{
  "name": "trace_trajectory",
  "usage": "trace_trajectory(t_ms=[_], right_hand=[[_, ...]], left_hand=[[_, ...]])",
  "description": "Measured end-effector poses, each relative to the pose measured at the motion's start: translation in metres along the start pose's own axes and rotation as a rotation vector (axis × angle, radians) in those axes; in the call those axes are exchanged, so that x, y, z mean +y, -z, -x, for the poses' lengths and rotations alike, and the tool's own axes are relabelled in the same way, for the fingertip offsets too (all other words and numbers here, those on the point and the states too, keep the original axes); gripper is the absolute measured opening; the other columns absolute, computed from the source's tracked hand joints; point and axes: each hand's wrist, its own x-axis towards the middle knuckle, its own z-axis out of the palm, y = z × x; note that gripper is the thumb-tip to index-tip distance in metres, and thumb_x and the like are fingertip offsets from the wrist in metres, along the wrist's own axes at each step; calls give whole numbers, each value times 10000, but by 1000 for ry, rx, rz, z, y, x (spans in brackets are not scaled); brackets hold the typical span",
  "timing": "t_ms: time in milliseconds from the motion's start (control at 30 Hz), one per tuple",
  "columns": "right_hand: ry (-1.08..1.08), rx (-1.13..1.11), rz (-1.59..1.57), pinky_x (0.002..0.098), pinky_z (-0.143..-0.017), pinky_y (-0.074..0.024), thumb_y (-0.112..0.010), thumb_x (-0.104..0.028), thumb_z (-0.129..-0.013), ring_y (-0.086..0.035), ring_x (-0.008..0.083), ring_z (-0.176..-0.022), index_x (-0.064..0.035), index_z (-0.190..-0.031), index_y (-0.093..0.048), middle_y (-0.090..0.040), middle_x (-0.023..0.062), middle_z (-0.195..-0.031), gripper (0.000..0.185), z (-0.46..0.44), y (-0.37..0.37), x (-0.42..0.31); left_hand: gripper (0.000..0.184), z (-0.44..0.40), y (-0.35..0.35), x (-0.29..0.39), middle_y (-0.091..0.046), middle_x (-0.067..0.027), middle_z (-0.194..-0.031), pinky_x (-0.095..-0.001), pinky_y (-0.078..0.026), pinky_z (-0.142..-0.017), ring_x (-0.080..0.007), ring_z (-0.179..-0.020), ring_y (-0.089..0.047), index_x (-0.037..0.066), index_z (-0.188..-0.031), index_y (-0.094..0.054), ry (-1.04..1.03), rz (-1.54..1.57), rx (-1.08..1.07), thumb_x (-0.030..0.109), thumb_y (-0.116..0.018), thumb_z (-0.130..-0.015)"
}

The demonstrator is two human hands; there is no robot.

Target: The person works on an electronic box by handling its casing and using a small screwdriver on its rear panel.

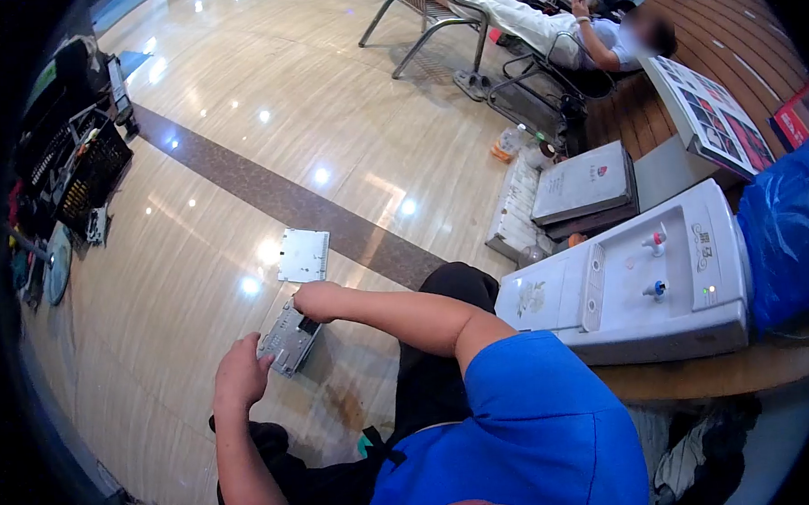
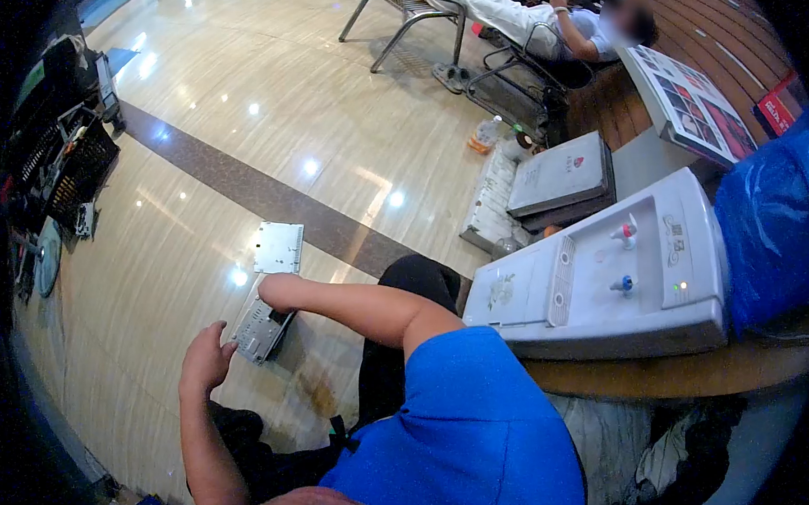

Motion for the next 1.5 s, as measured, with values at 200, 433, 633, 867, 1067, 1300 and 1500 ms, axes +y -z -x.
trace_trajectory(t_ms=[200, 433, 633, 867, 1067, 1300, 1500], right_hand=[[49, -155, 95, 441, -709, -554, -656, -39, -727, -689, 372, -834, 10, -853, -707, -700, 207, -873, 145, -6, 2, 0], [-40, -34, -2, 446, -709, -552, -655, -50, -735, -687, 371, -838, 12, -897, -698, -697, 218, -885, 179, 2, 2, 0], [48, -34, 40, 441, -714, -549, -658, -54, -723, -686, 367, -841, -23, -877, -717, -702, 198, -884, 168, -2, 3, 4], [27, -108, 28, 436, -711, -542, -644, -45, -707, -682, 367, -833, -29, -806, -728, -696, 205, -850, 131, -7, 2, 3], [72, -27, 57, 469, -730, -533, -674, -83, -758, -668, 388, -844, 8, -775, -699, -682, 221, -846, 97, -11, -5, 18], [-35, 13, -44, 453, -780, -526, -646, -174, -850, -661, 362, -910, -67, -959, -702, -695, 173, -936, 163, -16, -8, 24], [-28, -51, -33, 435, -801, -529, -611, -143, -859, -664, 354, -913, -68, -984, -732, -701, 177, -962, 189, -16, -3, 20]], left_hand=[[447, -1, 1, -2, -618, -220, -1156, -465, -488, -904, -386, -1072, -597, 41, -1259, -550, -9, -15, 0, 238, -669, -876], [454, 0, 0, 0, -617, -213, -1165, -460, -485, -914, -379, -1079, -595, 45, -1271, -544, -8, -18, -2, 245, -663, -881], [450, 1, -2, -2, -617, -202, -1173, -456, -485, -920, -372, -1082, -597, 49, -1270, -547, -11, -16, 11, 250, -659, -884], [450, 0, 0, -4, -617, -203, -1171, -463, -484, -912, -375, -1077, -598, 56, -1268, -544, 6, -12, 4, 256, -659, -882], [404, -4, -10, -18, -626, -209, -1134, -467, -487, -896, -384, -1061, -598, 63, -1220, -549, -77, 0, 41, 263, -655, -885], [352, -1, -1, -9, -621, -191, -1111, -466, -499, -872, -373, -1043, -607, 74, -1191, -547, -9, -14, -24, 281, -619, -916], [390, -2, -1, -10, -620, -188, -1135, -460, -491, -898, -369, -1063, -600, 75, -1245, -535, 3, -17, -30, 281, -615, -924]])
